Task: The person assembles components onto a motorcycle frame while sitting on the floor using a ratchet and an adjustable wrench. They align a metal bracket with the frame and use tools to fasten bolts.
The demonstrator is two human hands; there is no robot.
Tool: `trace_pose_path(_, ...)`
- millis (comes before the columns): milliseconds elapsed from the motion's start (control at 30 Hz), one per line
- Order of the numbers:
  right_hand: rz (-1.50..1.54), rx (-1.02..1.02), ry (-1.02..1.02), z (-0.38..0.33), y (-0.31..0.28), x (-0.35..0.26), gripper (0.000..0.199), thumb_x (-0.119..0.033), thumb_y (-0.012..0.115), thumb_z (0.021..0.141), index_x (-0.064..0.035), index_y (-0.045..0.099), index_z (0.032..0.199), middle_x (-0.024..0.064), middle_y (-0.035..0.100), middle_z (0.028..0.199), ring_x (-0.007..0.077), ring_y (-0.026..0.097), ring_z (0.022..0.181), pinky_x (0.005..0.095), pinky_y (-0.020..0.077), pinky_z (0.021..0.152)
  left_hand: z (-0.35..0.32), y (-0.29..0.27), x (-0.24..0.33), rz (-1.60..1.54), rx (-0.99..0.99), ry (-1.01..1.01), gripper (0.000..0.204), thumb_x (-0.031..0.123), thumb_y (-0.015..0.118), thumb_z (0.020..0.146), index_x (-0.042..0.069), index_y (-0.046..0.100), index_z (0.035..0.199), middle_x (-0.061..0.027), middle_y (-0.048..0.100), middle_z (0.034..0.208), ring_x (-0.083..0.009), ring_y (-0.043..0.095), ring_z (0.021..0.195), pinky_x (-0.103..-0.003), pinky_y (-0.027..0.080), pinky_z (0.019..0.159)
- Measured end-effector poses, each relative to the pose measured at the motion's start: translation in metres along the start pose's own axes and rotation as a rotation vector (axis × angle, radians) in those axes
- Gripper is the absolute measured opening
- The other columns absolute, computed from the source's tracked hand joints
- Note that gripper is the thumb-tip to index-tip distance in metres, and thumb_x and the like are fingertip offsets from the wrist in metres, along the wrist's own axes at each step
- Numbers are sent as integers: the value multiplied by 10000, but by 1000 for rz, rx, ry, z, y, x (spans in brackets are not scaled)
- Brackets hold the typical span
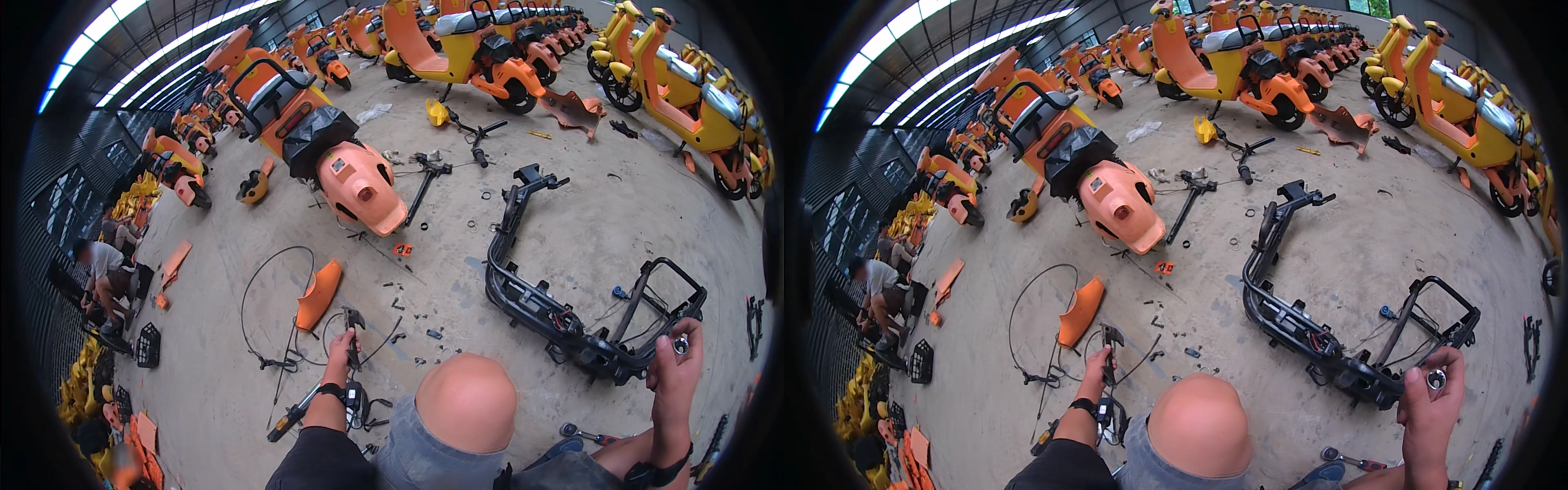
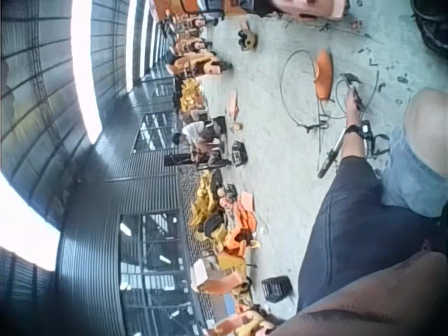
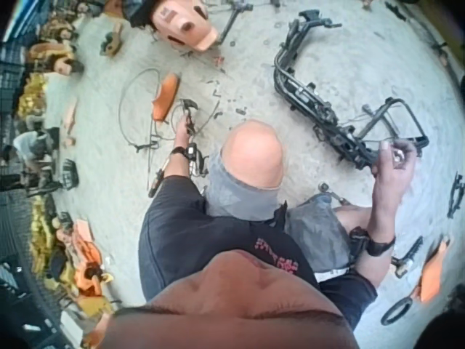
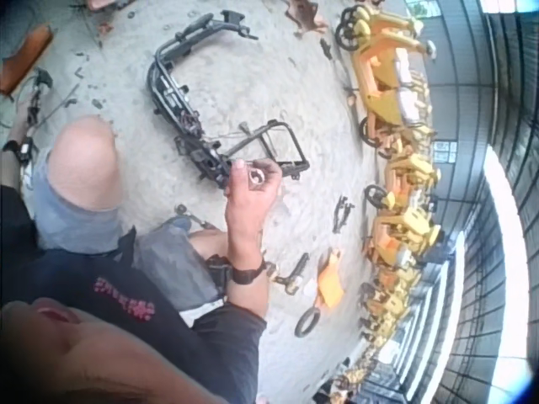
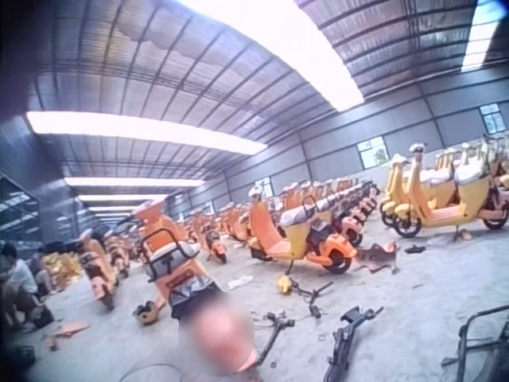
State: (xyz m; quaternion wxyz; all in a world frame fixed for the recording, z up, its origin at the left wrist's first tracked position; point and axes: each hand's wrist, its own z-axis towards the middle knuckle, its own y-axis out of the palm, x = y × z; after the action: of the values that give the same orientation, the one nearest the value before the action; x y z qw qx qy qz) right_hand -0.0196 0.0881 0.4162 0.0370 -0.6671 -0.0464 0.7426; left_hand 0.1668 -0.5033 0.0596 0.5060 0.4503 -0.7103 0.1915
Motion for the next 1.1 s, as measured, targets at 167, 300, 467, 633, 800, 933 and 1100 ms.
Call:
trace_pose_path(167,87,-15,63,1,13,-9,368,-162,685,871,-79,390,1076,4,475,752,21,410,450,176,303,367,40,13,-25,-588,-150,-163,329,350,631,933,33,543,927,-35,540,752,-136,533,646,-248,480,585)
trace_pose_path(300,107,-13,92,5,15,-5,381,-135,689,861,-81,383,1080,-5,470,718,23,398,439,180,303,365,62,22,-40,-817,-166,-179,374,403,631,922,40,544,950,-13,522,734,-126,526,645,-224,465,597)
trace_pose_path(467,41,35,103,5,7,5,384,-137,676,864,-78,384,1107,-6,473,709,27,393,414,177,301,360,75,32,-51,-890,-164,-195,389,409,626,921,35,530,958,-2,531,738,-119,536,649,-219,475,612)
trace_pose_path(633,-29,59,108,5,2,15,393,-147,673,853,-66,393,1116,-16,455,669,40,397,395,190,301,333,83,48,-56,-959,-179,-246,358,340,639,926,6,515,963,-74,559,835,-141,557,677,-240,502,633)
trace_pose_path(800,-72,52,142,6,13,17,426,-174,684,845,-62,392,1134,-22,443,642,43,394,393,193,299,337,80,22,-54,-692,-144,-231,407,403,542,971,-3,552,998,-91,607,900,-156,589,703,-235,520,628)
trace_pose_path(933,-152,25,132,3,20,14,492,-292,701,848,-63,385,1148,-25,444,637,30,359,364,185,280,339,75,20,-35,-267,-46,-313,386,389,516,987,10,586,972,-111,656,894,-200,620,726,-305,543,652)
trace_pose_path(1100,-111,-60,160,9,31,14,446,-207,705,839,-62,393,1122,-14,465,640,46,399,393,197,303,344,95,2,-42,269,61,-307,411,359,582,916,-50,624,936,-195,675,796,-288,676,747,-379,549,677)
